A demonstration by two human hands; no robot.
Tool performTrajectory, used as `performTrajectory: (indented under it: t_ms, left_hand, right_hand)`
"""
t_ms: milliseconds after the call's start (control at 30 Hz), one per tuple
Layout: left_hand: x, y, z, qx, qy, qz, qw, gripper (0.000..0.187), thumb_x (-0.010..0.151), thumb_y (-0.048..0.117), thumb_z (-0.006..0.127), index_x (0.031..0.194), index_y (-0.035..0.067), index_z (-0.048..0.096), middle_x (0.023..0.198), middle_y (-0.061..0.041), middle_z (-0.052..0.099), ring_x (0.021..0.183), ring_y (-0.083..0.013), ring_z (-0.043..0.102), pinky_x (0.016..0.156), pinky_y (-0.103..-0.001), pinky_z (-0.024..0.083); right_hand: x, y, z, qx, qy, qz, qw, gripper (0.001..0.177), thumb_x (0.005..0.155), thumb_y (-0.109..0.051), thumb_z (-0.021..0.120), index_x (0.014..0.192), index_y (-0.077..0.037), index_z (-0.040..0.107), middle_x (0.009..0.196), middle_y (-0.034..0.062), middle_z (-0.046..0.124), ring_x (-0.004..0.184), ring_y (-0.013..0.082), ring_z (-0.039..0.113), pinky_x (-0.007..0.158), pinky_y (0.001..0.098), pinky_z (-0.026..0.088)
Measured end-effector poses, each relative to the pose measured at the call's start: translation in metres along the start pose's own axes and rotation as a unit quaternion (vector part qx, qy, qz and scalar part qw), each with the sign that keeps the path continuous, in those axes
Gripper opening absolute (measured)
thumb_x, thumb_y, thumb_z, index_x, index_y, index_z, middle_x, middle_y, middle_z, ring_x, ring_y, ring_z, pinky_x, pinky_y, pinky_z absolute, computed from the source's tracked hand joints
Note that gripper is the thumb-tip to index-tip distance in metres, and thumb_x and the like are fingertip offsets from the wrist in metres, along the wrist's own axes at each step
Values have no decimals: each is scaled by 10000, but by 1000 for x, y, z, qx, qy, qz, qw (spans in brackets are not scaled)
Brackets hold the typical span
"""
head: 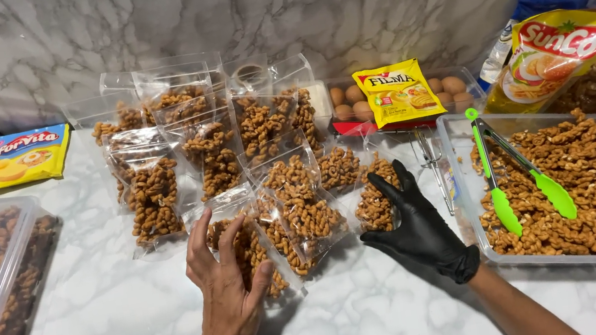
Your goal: Packaging small snacks into individual plastic bags using tongs and hands on a counter.
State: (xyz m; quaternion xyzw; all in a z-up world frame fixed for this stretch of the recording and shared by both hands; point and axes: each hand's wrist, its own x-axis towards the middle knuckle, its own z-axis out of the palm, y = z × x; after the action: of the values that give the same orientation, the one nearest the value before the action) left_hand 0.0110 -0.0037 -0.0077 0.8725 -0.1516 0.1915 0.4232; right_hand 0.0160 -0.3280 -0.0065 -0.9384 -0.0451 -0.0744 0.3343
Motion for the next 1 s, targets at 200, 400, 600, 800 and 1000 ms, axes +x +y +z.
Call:
performTrajectory:
  t_ms: [200,400,600,800,1000]
  left_hand:
    - [1,-2,1,2,-8,1,1000,738,926,719,303,1494,263,421,1655,-185,151,1533,-388,173,1148,-720,162]
    - [0,0,-1,-7,8,-6,1000,698,947,693,296,1449,237,460,1651,-181,166,1547,-405,142,1159,-723,138]
    - [1,4,-7,-33,19,-27,999,660,968,647,327,1420,209,525,1615,-171,234,1529,-383,192,1158,-654,158]
    - [2,1,-8,-56,62,-75,994,592,969,581,353,1337,187,595,1570,-146,311,1478,-360,279,1152,-607,177]
    - [2,3,-9,-57,72,-84,992,584,975,591,347,1308,195,619,1545,-141,341,1462,-344,298,1153,-606,185]
  right_hand:
    - [-5,-42,1,89,7,-199,976,913,819,-152,889,1580,-228,390,1738,196,162,1634,353,63,1294,569,121]
    - [5,-35,3,84,-59,-206,973,1109,827,-315,878,1653,-181,150,1759,142,12,1624,422,-60,1247,671,134]
    - [2,-32,-2,81,-86,-187,975,1139,811,-298,896,1654,-201,136,1759,133,-55,1617,393,-150,1241,672,71]
    - [0,-21,-1,62,-97,-164,980,1237,753,-330,945,1657,-235,107,1757,139,-103,1594,410,-220,1220,669,-54]
    - [-2,-22,-6,51,-110,-157,980,1269,733,-409,950,1658,-255,96,1753,139,-139,1584,425,-247,1195,699,-81]
